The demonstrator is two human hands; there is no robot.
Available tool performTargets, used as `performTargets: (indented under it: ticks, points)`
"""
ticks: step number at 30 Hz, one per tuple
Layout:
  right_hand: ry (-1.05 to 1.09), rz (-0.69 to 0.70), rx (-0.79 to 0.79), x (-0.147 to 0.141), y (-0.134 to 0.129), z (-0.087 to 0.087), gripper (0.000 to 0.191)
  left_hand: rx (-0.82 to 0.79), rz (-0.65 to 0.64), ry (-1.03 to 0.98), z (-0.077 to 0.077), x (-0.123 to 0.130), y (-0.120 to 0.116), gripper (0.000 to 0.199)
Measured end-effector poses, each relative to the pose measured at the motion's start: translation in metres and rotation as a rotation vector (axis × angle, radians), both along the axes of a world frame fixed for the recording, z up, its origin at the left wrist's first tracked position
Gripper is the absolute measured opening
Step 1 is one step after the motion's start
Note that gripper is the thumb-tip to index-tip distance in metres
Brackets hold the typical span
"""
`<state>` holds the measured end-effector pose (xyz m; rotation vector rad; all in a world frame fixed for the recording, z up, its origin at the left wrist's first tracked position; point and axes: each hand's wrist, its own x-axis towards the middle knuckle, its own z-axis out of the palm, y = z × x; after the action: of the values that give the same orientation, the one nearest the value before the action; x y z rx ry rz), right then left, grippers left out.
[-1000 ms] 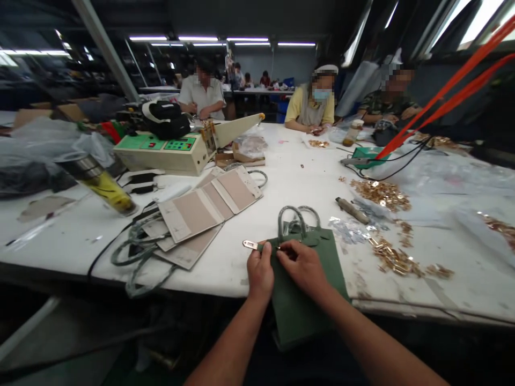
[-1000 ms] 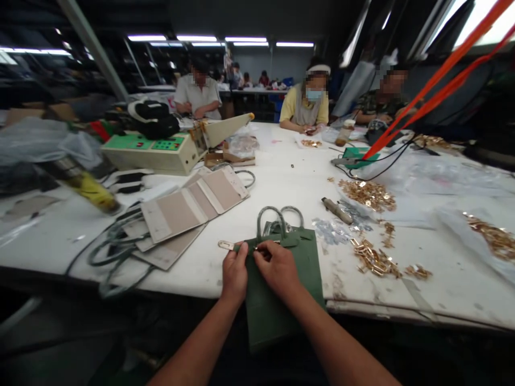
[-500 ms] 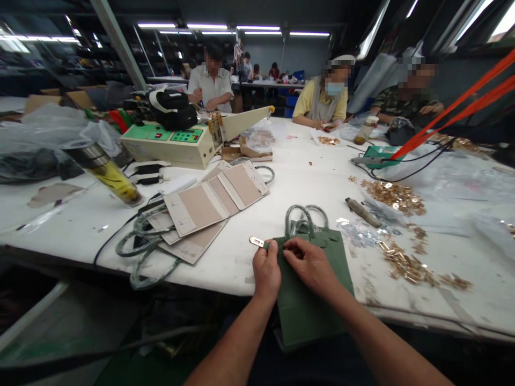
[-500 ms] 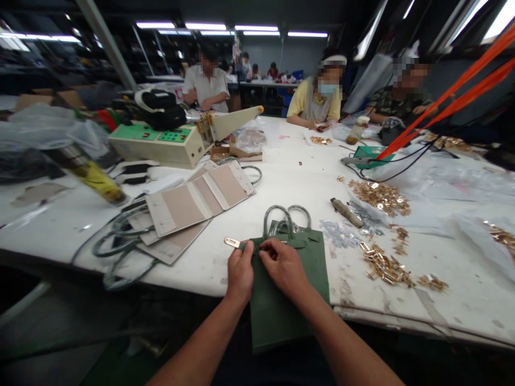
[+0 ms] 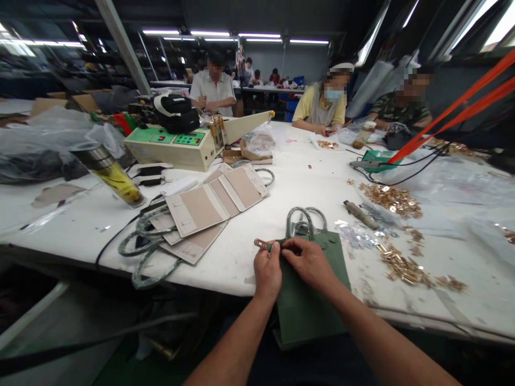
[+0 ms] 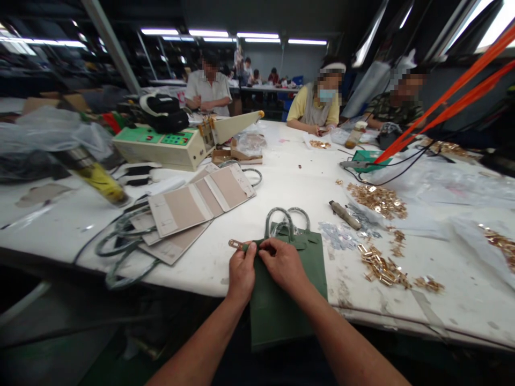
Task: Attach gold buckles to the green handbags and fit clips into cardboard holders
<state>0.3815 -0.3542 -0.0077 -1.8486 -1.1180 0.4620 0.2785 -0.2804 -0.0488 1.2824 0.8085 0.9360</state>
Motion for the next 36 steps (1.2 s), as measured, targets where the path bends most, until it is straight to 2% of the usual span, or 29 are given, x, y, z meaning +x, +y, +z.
performTargets:
  ticks: [6,14,20,23,25,27,30,33,36]
  points:
    - [0.047,-0.118,0.025,-0.004,0.0,-0.004,0.013,0.027,-0.031,0.003,-0.003,-0.005,0.0,0.038]
    - [0.105,-0.058,0.081,-0.001,-0.006,-0.006,0.013,0.009,-0.023,0.014,-0.007,-0.005,0.003,0.041]
    - [-0.005,-0.093,0.203,-0.004,0.008,-0.01,0.012,0.049,0.015,0.154,-0.002,0.0,0.01,0.046]
    - [-0.039,-0.134,0.244,-0.006,0.002,-0.005,0.018,0.022,0.02,0.2,-0.001,0.003,0.017,0.051]
    - [-0.048,-0.158,0.276,-0.003,-0.018,-0.003,0.024,-0.05,0.006,0.203,-0.001,0.005,0.024,0.057]
    - [-0.073,-0.206,0.268,0.008,-0.049,-0.005,0.018,-0.099,-0.006,0.202,0.001,0.007,0.034,0.06]
    - [-0.149,-0.371,0.134,0.043,-0.108,-0.017,0.013,-0.093,-0.057,0.242,0.007,0.01,0.054,0.058]
    - [-0.309,-0.591,-0.12,0.089,-0.161,-0.034,0.019,0.027,-0.148,0.355,0.011,0.016,0.071,0.051]
    - [-0.402,-0.688,-0.262,0.122,-0.191,-0.045,0.026,0.234,-0.152,0.487,0.014,0.021,0.078,0.056]
